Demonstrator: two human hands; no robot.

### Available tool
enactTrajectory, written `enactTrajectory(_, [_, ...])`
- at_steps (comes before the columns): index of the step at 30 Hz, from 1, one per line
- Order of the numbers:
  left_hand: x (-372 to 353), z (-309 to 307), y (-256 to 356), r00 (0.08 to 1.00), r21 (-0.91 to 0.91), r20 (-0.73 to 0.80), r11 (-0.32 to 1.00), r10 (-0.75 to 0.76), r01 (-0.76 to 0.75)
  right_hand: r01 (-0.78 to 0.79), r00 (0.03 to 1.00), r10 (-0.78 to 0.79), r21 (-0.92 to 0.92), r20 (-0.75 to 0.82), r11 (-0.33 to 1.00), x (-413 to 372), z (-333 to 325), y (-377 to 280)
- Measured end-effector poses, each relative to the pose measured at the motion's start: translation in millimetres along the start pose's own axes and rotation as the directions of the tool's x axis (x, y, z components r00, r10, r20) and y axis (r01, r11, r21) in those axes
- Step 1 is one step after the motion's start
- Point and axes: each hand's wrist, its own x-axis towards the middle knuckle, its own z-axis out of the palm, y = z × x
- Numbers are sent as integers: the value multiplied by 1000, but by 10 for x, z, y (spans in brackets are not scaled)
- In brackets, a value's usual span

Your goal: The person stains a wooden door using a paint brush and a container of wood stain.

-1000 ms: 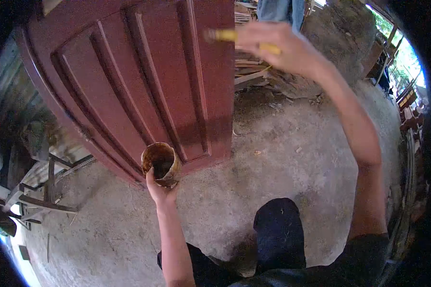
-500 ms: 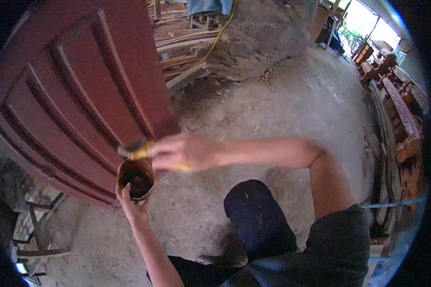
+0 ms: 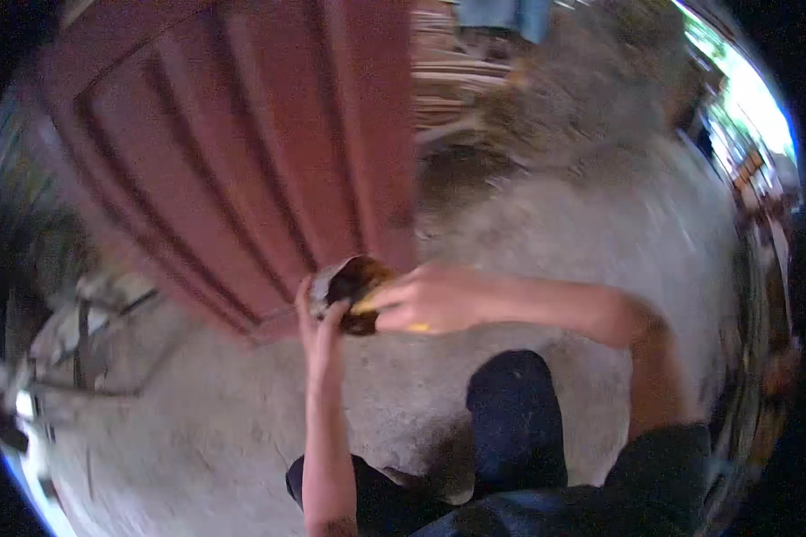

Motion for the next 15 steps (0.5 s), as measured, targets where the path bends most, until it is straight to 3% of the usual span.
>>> enactTrajectory(2, [-68, 69, 232, 962, -259, -201, 957, -182, 127, -1, 996, 1, 0, -94, 1000, 265, -416, -36])
enactTrajectory(3, [-49, -17, 235, 953, -345, -249, 935, -170, 77, 5, 988, -9, -28, -154, 1000, 416, -582, -5])
enactTrajectory(4, [-32, -109, 210, 946, -422, -279, 906, -164, 32, 103, 955, -128, -105, -267, 989, 586, -747, 43])
enactTrajectory(6, [-24, -225, 241, 901, -374, -424, 924, -93, -80, 97, 864, -277, -400, -421, 911, 934, -1105, 88])
enactTrajectory(7, [-33, -296, 262, 837, -343, -543, 928, -71, -144, 67, 785, -357, -505, -505, 861, 1134, -1210, 154])
enactTrajectory(9, [22, -426, 308, 693, -300, -719, 924, -55, -238, -27, 657, -505, -687, -560, 726, 1506, -1349, 376])
enactTrajectory(10, [-10, -518, 353, 683, -299, -729, 921, -52, -250, -51, 564, -604, -754, -563, 655, 1690, -1338, 370])
enactTrajectory(11, [-37, -595, 416, 668, -328, -741, 904, -65, -275, -35, 558, -609, -749, -564, 661, 1726, -1228, 417])
enactTrajectory(13, [-89, -692, 528, 649, -338, -759, 880, -45, -334, -170, 751, -444, -792, -489, 586, 1728, -834, 613])
enactTrajectory(15, [-123, -733, 663, 621, -334, -783, 867, -36, -370, -152, 792, -400, -784, -461, 601, 1618, -412, 607])
